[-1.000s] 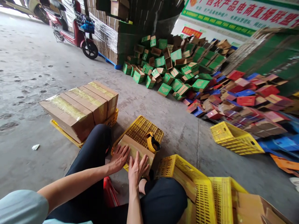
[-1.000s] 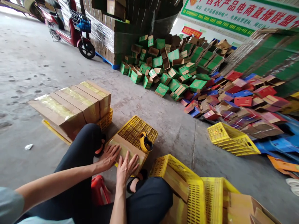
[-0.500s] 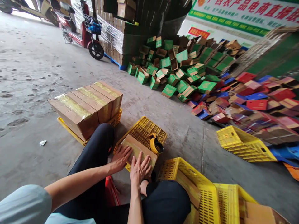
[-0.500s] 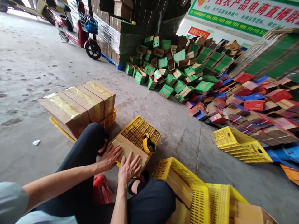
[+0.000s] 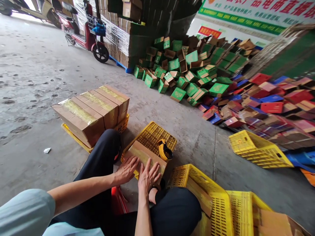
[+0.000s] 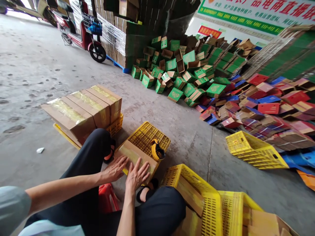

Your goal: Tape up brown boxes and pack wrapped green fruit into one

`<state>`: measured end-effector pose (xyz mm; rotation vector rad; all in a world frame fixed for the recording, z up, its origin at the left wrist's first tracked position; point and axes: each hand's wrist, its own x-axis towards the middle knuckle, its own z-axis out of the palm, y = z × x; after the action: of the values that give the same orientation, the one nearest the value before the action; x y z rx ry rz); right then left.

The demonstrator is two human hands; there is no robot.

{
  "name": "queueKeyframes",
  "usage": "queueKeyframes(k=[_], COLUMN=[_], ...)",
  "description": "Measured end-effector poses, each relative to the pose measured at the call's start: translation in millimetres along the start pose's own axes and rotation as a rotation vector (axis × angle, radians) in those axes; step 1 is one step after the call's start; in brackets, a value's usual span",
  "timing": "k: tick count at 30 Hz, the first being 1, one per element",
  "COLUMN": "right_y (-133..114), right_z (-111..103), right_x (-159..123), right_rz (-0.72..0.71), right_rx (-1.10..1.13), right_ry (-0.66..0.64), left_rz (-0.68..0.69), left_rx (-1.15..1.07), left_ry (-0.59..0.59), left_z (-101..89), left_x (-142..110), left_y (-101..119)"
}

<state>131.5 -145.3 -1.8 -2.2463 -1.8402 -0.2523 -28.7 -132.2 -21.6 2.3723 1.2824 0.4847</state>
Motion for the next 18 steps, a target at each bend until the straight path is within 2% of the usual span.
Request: queueKeyframes(k=[3,10,16,18], right_y=[-0.3,-1.4,-0.3,-0.6], right_z=[-1.0,2.4,3.1,2.5], right_x=[0.2,0.8,0.1,-0.2], right_rz=[0.000,0.015,0.009,0.003], right_rx=[-0.001,0.017,0.051,0.054], right_ry=[-0.005,0.013,0.022,0.019], left_rz=[-0.055,0.012,-0.046,-0.043], left_rx=[-0.001,0.004,0.030,0.046], left_ry=[0.046,0.007,0.070,0.049], left_z=[-4.8,6.6,3.4,1.3], left_x=[6.3,1.8,-1.6,-1.2], left_y=[-2.4,-0.3,-7.1,-8.4])
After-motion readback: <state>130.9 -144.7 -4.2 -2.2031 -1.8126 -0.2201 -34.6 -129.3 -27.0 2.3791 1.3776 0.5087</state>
